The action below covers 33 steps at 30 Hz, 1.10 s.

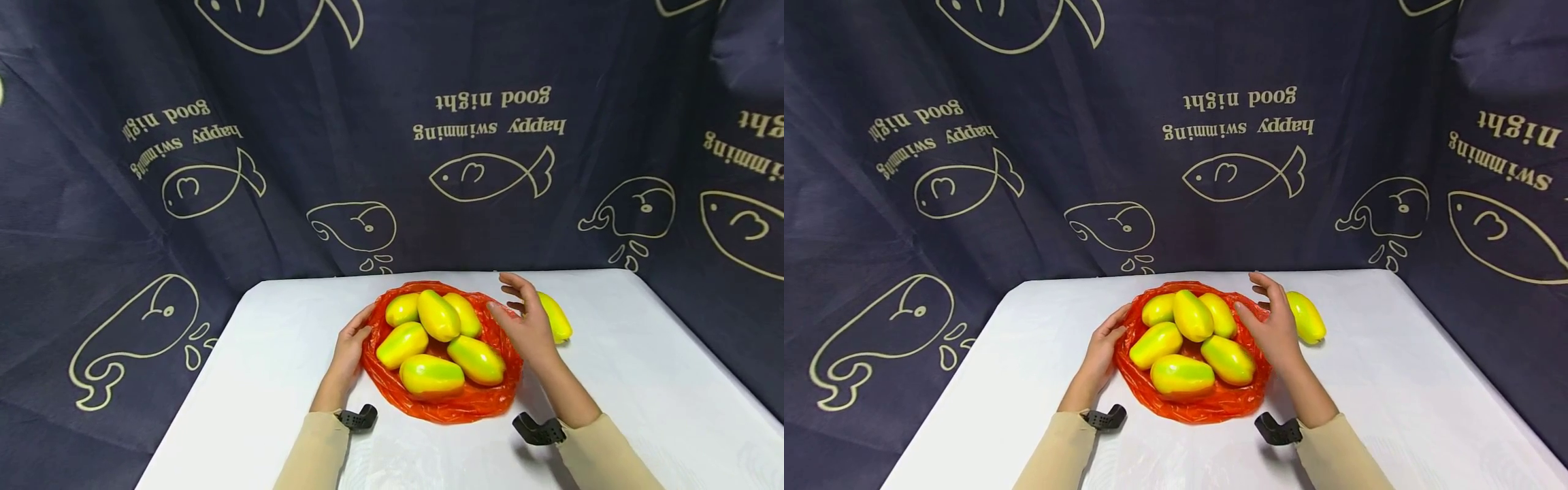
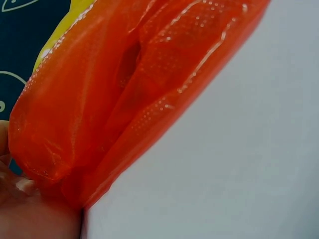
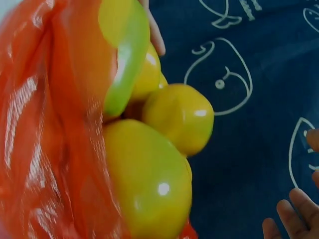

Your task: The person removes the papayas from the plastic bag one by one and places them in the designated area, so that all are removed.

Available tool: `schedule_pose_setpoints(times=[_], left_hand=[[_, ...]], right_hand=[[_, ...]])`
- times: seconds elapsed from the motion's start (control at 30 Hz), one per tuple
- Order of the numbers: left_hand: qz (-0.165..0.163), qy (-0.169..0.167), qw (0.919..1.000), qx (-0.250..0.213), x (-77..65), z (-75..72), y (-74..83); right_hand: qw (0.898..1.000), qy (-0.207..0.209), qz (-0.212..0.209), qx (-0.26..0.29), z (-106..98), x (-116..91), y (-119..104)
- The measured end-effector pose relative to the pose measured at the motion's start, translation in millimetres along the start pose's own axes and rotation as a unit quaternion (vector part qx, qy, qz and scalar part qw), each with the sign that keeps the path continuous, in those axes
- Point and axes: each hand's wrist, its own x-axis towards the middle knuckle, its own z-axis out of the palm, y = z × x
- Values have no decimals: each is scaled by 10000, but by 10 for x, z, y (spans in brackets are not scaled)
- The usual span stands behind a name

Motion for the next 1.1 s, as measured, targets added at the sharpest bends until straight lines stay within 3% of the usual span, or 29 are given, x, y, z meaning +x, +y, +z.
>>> schedule_pose_setpoints(times=[0.27,0.67,1.1], left_hand=[[-131,142,9997,120,-9,-6,4],[35,271,9996,119,-23,-11,8],[157,303,9994,89,-7,-16,-4]], right_hand=[[9986,-492,-102,-181,179,-25,-66],[9948,-965,-116,-310,400,-36,-25],[9877,-1416,289,-604,551,29,30]])
